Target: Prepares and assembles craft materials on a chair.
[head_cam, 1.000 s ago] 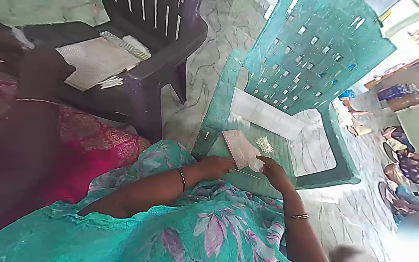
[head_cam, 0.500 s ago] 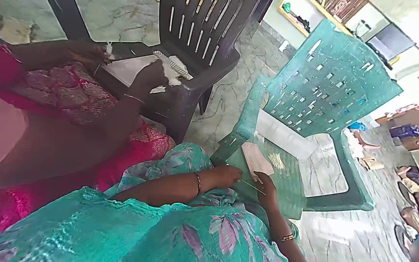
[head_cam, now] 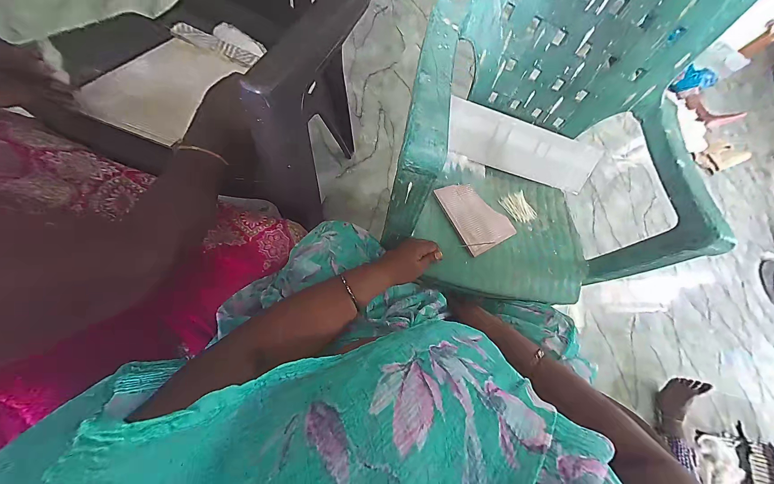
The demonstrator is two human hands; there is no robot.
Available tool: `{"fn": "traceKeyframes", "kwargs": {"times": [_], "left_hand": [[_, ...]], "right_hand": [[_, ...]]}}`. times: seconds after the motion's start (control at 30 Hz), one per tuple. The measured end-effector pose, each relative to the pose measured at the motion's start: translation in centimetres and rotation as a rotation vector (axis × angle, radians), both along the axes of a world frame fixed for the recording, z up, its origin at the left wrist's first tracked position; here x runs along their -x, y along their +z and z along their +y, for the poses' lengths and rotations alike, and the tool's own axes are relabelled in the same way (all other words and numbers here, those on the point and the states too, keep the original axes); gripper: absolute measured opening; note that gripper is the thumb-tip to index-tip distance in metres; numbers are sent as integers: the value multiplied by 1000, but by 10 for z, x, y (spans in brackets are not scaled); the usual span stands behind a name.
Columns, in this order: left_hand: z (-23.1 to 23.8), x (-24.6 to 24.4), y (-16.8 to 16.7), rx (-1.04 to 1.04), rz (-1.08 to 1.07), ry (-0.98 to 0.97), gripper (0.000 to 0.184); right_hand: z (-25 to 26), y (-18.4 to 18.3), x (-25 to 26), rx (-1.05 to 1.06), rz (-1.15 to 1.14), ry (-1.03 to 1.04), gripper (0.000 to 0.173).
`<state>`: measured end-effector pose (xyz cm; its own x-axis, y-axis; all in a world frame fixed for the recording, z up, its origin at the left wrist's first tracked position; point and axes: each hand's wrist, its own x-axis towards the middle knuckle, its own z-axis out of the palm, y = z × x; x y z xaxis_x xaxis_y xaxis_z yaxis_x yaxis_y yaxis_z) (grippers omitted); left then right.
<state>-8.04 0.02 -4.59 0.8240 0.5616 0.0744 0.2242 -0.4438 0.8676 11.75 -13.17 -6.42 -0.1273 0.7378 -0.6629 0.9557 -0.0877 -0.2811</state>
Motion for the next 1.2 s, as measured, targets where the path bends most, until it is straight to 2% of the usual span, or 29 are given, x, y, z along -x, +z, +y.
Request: {"fn": "traceKeyframes", "kwargs": {"times": [0.13, 0.23, 0.3, 0.4, 0.5, 0.63, 0.73, 0.83, 0.87, 1.0, 1.07, 1.2], "left_hand": [[5, 0, -1, -2, 39, -37, 37], [3, -3, -7, -133, 54, -99, 35], [4, -5, -7, -204, 151, -146, 36], [8, -11, 3, -175, 337, -158, 36], [18, -24, 5, -183, 401, -142, 31], [42, -44, 4, -245, 387, -88, 27], [64, -60, 6, -294, 413, -49, 25], [83, -72, 6, -337, 390, -8, 19], [88, -76, 5, -360, 379, 6, 19], [104, -82, -15, -462, 242, 128, 16], [110, -82, -26, -511, 148, 208, 15], [122, -83, -34, -546, 131, 314, 21]], "right_hand": [[23, -10, 4, 31, -14, 97, 55], [30, -14, 11, 122, -49, 65, 50], [33, -14, 10, 120, -82, 71, 48], [36, -8, 0, 132, -133, 144, 42], [48, -5, -10, 156, -173, 192, 38], [77, -32, -35, 65, -135, 168, 30], [105, -47, -55, 94, -189, 150, 45], [103, -54, -59, 187, -135, 184, 63], [93, -53, -54, 230, -69, 199, 62], [49, -15, -36, 359, 148, 132, 35], [53, -17, -32, 431, 208, 127, 33], [67, -16, -41, 450, 140, 152, 32]]}}
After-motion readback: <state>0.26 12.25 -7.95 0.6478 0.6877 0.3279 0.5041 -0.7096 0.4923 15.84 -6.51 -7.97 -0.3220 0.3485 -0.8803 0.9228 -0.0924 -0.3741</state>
